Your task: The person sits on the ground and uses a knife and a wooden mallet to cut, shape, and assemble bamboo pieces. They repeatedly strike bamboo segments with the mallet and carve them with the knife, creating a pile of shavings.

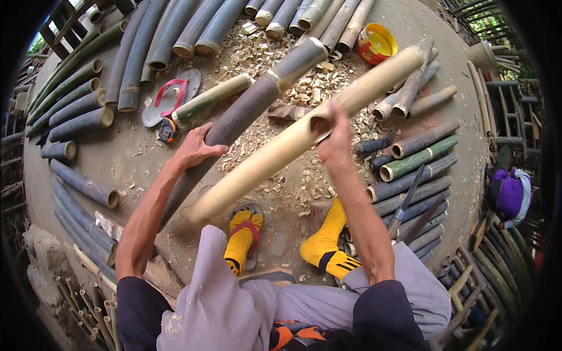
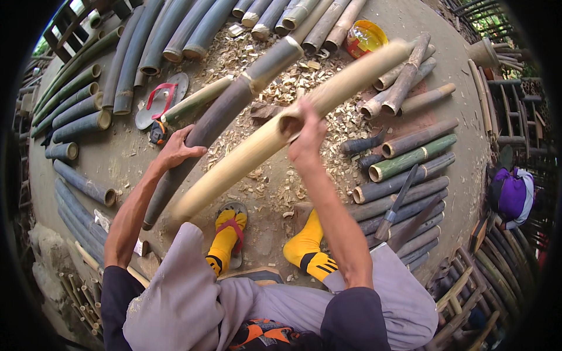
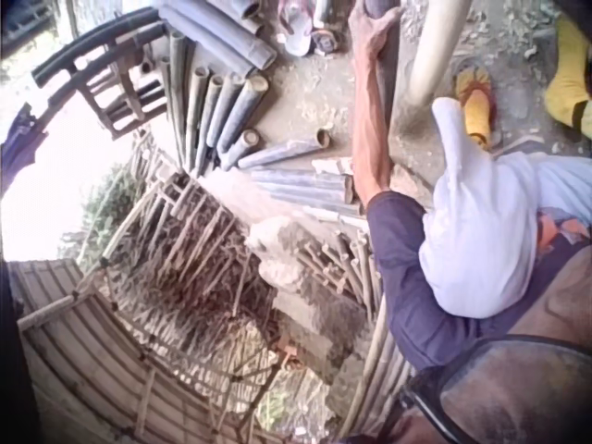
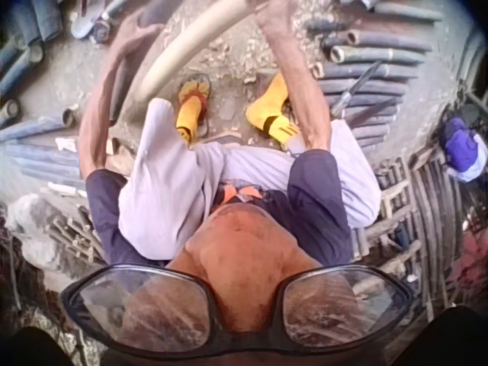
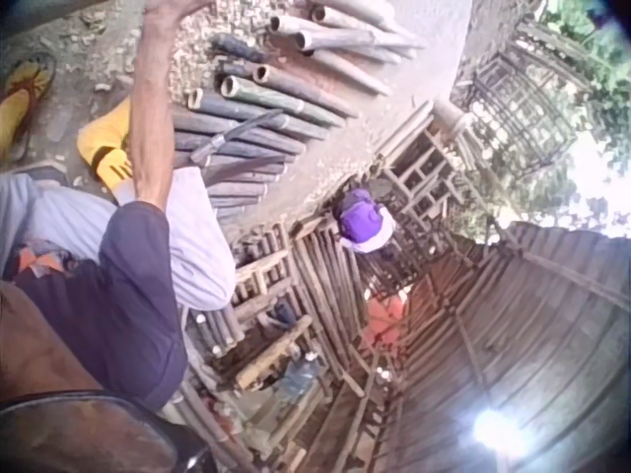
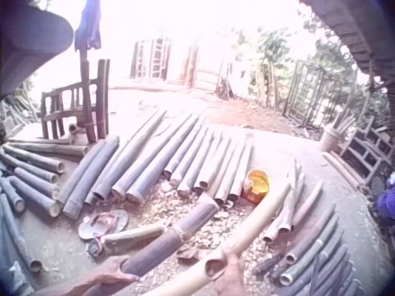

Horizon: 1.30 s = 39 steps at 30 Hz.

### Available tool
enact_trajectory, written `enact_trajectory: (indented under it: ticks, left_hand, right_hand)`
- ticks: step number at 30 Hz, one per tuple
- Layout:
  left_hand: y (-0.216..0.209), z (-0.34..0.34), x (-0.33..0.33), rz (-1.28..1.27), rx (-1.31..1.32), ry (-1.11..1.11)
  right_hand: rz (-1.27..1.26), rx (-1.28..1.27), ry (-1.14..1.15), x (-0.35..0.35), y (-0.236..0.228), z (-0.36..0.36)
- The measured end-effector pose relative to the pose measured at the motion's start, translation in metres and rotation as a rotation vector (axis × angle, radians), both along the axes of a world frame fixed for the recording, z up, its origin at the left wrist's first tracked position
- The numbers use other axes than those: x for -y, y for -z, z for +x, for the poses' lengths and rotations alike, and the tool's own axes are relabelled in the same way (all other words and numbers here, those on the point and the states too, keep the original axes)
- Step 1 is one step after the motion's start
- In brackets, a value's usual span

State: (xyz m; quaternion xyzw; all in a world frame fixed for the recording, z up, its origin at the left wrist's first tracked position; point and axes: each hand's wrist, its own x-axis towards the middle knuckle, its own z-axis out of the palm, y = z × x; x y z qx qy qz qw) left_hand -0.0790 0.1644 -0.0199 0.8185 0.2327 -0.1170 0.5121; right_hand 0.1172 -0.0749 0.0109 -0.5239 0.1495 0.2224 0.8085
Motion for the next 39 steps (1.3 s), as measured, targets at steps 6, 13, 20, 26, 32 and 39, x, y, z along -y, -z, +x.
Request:
enact_trajectory:
  ticks: [6,13,20,26,32,39]
  left_hand:
    - [0.011,0.004,-0.001,0.053,-0.094,0.322]
    - [0.053,-0.015,0.018,0.181,-0.038,0.468]
    - [0.065,-0.034,0.026,0.268,-0.08,0.403]
    - [0.032,-0.065,0.05,0.63,-0.109,0.413]
    - [0.05,-0.083,0.067,0.81,-0.089,0.411]
    - [0.055,-0.089,0.069,0.815,-0.029,0.402]
  right_hand:
    - [-0.39,-0.549,-0.146,0.004,0.08,-0.123]
    - [-0.315,-0.714,-0.475,0.021,0.091,-0.181]
    - [-1.13,0.243,-0.069,0.102,0.083,-0.099]
    - [-0.761,0.083,-0.188,0.149,0.085,-0.047]
    - [-0.596,0.112,-0.35,0.138,0.104,-0.056]
    - [-0.437,0.108,-0.308,0.139,0.109,-0.064]
